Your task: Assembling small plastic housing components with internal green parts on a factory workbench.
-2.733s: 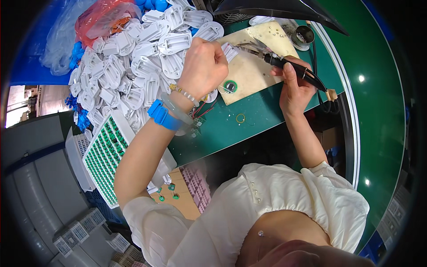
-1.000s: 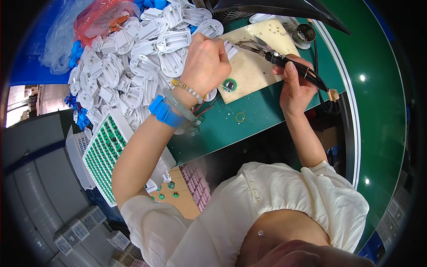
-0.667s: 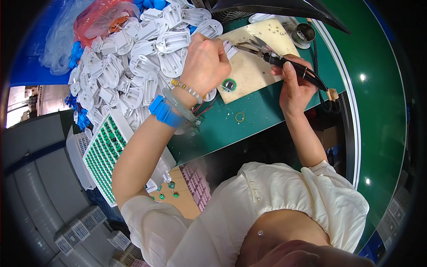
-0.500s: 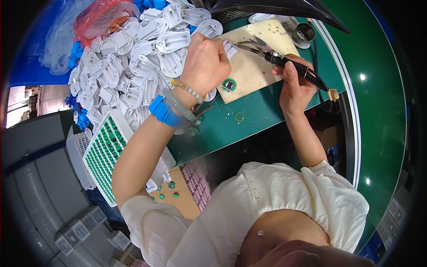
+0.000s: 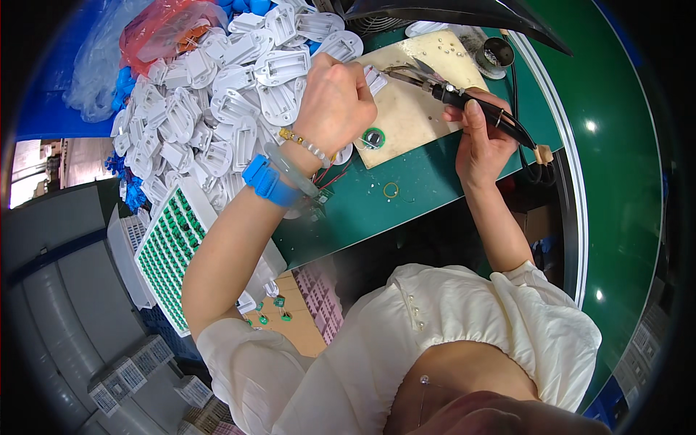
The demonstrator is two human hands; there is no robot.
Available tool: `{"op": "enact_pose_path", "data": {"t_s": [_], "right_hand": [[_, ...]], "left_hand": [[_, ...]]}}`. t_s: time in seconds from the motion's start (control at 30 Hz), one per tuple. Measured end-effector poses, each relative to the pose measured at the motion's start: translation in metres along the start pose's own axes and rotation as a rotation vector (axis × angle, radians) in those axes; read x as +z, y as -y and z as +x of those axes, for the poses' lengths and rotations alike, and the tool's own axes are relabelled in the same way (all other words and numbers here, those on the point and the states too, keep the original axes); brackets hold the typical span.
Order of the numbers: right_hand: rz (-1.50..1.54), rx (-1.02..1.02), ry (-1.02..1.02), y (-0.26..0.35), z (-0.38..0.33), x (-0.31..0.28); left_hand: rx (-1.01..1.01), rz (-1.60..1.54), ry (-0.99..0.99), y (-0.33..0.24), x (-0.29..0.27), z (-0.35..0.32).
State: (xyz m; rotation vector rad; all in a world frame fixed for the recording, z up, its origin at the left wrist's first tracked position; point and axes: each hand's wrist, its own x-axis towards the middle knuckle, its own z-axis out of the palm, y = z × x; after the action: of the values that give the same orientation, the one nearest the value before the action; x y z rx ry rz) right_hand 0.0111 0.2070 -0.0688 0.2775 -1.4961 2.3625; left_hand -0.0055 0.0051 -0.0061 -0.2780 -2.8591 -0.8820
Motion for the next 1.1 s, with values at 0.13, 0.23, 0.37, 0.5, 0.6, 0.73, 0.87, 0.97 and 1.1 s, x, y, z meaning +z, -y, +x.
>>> {"op": "enact_pose_path", "data": {"t_s": [0.13,0.23,0.37,0.5,0.6,0.73,0.87,0.97,1.1], "right_hand": [[0.004,-0.001,-0.002,0.000,0.000,0.000],[0.006,-0.004,0.001,-0.001,0.000,0.000],[0.003,0.000,0.004,-0.001,0.000,0.001],[0.003,-0.004,-0.002,0.000,0.001,-0.001],[0.002,-0.022,-0.036,0.006,0.006,-0.005],[0.035,-0.102,-0.224,0.020,0.037,-0.041],[-0.008,0.027,-0.429,0.030,0.068,-0.098],[0.074,0.167,-0.398,0.033,0.084,-0.129],[0.171,0.347,-0.405,0.023,0.098,-0.145]], "left_hand": [[0.003,0.010,-0.002,0.001,0.001,0.000],[0.005,0.011,-0.004,0.000,0.000,0.000],[0.014,0.015,-0.016,0.002,0.000,0.000],[0.032,0.012,-0.019,-0.001,0.000,0.001],[0.043,-0.002,-0.035,0.000,0.002,0.001],[0.038,0.005,-0.051,0.001,0.000,-0.001],[0.051,-0.018,-0.017,-0.002,-0.002,-0.001],[0.049,-0.029,-0.027,-0.001,-0.002,0.000],[0.041,-0.021,-0.020,0.002,-0.002,0.000]]}}
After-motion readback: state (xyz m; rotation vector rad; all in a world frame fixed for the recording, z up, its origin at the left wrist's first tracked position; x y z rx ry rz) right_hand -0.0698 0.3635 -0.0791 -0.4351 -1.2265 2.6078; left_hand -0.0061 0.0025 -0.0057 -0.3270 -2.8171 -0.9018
